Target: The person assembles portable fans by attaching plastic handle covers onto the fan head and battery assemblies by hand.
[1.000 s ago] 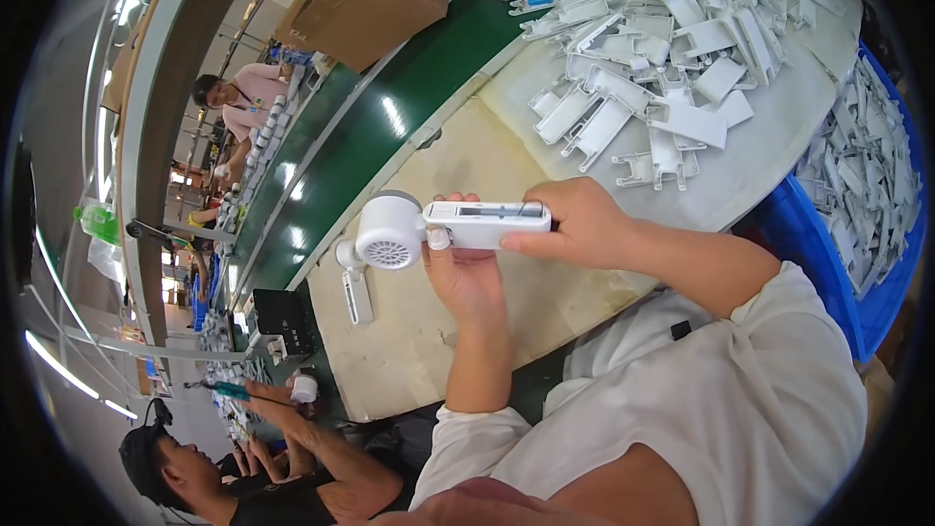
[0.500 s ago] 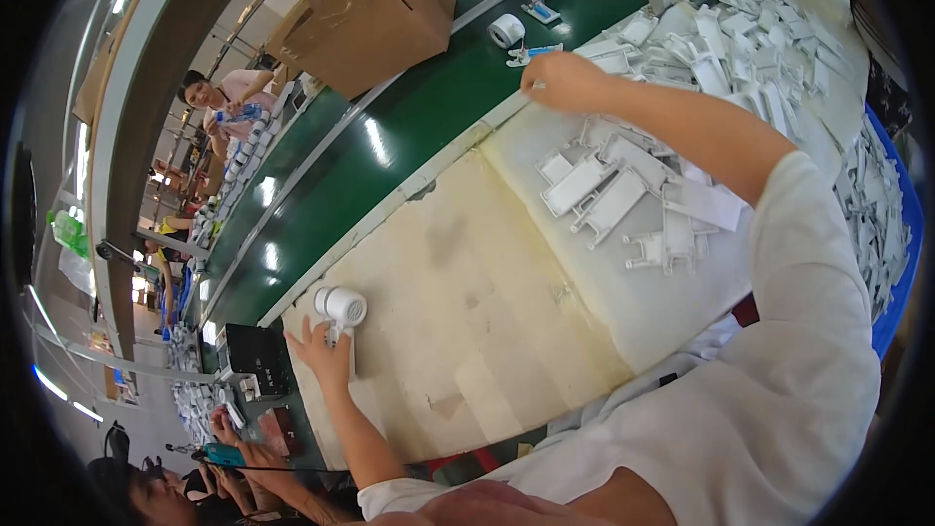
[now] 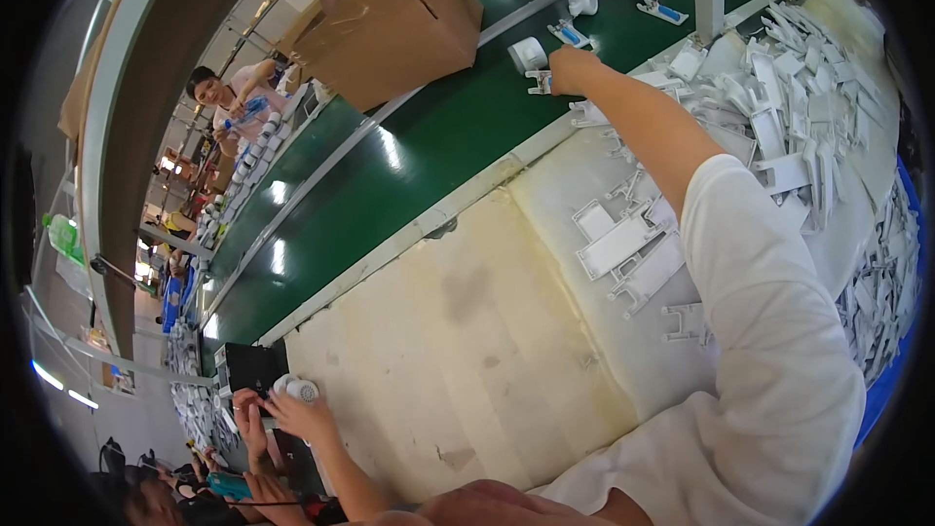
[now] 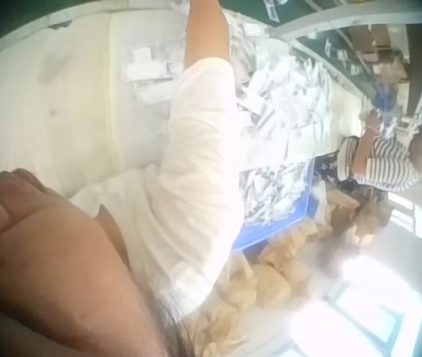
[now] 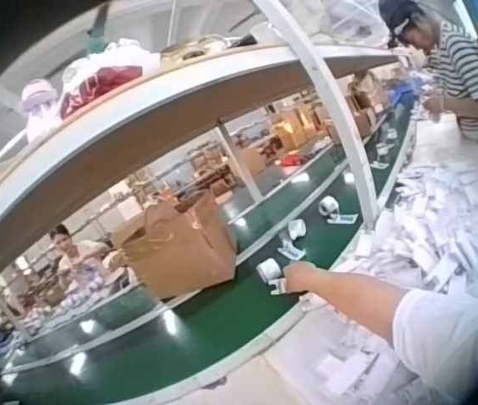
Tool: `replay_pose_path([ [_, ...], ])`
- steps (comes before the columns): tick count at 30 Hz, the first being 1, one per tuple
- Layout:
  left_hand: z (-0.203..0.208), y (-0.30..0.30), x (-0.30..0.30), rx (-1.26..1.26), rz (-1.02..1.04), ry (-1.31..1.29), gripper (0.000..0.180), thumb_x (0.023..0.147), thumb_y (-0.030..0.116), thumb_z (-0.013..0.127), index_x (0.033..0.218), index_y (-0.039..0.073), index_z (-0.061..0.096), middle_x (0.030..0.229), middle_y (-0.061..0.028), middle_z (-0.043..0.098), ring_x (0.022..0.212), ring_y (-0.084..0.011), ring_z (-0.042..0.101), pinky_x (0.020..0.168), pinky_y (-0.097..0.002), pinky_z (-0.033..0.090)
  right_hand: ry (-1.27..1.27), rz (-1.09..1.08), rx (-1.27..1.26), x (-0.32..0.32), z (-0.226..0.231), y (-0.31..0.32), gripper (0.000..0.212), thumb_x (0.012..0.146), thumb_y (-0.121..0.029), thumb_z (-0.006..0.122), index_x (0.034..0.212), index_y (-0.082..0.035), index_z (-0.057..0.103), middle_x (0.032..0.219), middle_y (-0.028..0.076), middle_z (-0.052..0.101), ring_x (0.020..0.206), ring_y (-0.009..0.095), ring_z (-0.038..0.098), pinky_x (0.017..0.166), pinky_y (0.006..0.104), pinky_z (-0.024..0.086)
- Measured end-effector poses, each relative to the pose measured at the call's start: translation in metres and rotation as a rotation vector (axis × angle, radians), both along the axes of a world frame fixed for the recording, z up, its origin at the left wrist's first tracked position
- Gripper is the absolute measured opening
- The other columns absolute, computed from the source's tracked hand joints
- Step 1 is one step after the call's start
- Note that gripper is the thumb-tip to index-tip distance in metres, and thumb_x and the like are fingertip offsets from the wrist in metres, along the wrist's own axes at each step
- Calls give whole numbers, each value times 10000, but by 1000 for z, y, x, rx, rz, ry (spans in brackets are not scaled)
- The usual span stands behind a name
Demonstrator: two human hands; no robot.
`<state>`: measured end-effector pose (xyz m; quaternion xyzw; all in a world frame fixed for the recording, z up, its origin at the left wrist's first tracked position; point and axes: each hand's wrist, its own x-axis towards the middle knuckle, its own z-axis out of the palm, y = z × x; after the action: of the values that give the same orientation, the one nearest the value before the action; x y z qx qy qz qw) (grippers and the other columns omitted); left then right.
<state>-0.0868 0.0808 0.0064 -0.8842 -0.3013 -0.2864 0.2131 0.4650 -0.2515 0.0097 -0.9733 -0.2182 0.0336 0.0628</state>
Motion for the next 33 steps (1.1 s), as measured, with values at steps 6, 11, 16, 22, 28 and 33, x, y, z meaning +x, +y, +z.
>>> replay_pose_path([
  [6, 1, -109, 104, -1449, -630, -244, 214, 853, 98, 509, 1004, -19, 605, 904, -96, 649, 850, -149, 606, 753, -272, 484, 483, -10, 836, -72, 46, 6, 700, 743, -227, 665, 1305, -22, 301, 789, 129, 607, 493, 149, 563, 373, 249, 417],
  [11, 13, -200, 169, -2460, -693, -695, 377, 937, 312, 408, 1132, -6, 458, 1159, -172, 540, 1037, -227, 554, 843, -345, 462, 593, 274, 1022, -226, 60, -16, 750, 789, -156, 624, 1395, -117, 185, 799, 78, 553, 659, 134, 541, 518, 260, 450],
  [16, 22, -253, 168, -2527, -792, -727, 301, 920, 321, 442, 1063, 60, 485, 1003, -92, 576, 861, -157, 562, 734, -325, 477, 335, 459, 947, -331, 41, -56, 795, 790, -144, 612, 1412, -124, 117, 864, 137, 589, 736, 233, 588, 670, 340, 465],
  [22, 19, -266, 138, -2529, -859, -743, 228, 890, 224, 452, 997, 38, 529, 856, -83, 573, 712, -166, 558, 607, -300, 490, 46, 558, 567, -364, 66, -108, 901, 695, -311, 713, 1401, -141, 180, 1090, 190, 543, 1031, 359, 496, 878, 405, 398],
  [28, 38, -282, 115, -2999, -956, -340, 246, 871, 224, 416, 965, 30, 534, 779, -93, 564, 601, -183, 504, 506, -315, 463, 550, 534, 1070, -368, 30, -137, 889, 631, -160, 746, 1377, -106, 266, 1298, 132, 412, 1208, 256, 389, 994, 364, 319],
  [33, 30, -275, 114, -2589, -856, -156, 190, 837, 170, 424, 932, 32, 513, 765, -111, 571, 564, -182, 535, 464, -306, 460, 171, 496, 776, -367, 33, -153, 735, 583, -12, 693, 1264, -93, 428, 1167, 110, 503, 1124, 267, 470, 947, 363, 374],
])
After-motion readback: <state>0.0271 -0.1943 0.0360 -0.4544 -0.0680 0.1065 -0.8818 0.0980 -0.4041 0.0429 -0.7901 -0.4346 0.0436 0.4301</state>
